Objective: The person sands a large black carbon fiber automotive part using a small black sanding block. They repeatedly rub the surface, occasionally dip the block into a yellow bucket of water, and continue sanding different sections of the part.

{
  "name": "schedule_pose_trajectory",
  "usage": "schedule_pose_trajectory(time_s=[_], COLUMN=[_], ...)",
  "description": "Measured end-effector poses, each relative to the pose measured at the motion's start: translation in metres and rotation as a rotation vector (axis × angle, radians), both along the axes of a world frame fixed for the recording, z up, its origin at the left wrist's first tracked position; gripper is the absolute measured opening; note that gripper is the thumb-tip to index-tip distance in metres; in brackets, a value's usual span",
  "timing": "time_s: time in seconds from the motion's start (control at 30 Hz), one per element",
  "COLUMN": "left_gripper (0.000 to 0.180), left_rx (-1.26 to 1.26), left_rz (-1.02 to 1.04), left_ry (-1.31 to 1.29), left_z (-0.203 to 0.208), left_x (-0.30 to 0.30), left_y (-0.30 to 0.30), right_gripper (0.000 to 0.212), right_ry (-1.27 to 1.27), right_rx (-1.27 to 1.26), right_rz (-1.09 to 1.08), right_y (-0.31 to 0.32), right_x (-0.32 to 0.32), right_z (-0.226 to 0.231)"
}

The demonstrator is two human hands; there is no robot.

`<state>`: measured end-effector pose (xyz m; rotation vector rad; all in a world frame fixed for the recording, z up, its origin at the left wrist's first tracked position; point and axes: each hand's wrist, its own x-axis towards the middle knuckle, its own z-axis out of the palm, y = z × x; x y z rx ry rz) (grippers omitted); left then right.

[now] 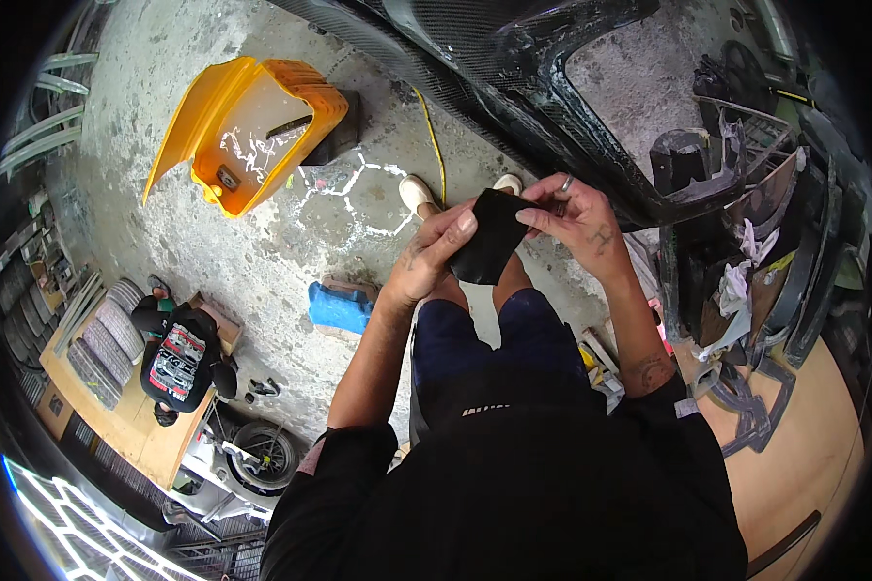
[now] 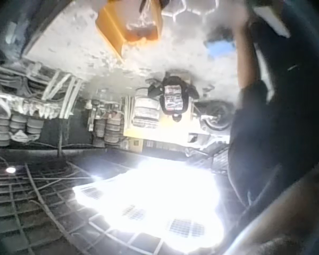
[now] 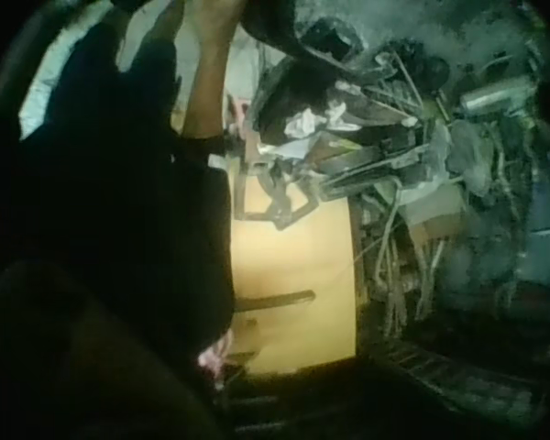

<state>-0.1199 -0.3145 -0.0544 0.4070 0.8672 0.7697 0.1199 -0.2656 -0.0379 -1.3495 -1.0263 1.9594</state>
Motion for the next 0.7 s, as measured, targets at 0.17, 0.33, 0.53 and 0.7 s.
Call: schedule_pose_trajectory(time_s=[0.17,0.33,0.53,0.7], left_gripper=[0.058,0.053,0.050,0.045], left_rx=[-0.074,-0.088,0.101,0.021], left_rz=[-0.033,-0.036,-0.157,-0.010], left_ry=[0.072,0.086,0.236,-0.067], left_z=[0.011,0.014,0.017,0.034], left_x=[0.008,0.004,0.000,0.007], left_y=[0.005,0.010,0.024,0.015], right_gripper=[0.027,0.028,0.034,0.074], right_ry=[-0.009,-0.109,-0.067,-0.157], right_rx=[0.008,0.121,0.104,0.388], right_rz=[0.051,0.151,0.167,-0.042], right_y=[0.008,0.012,0.016,0.027], right_x=[0.001,-0.001,-0.004,0.001], right_z=[0.005,0.007,0.001,0.011])
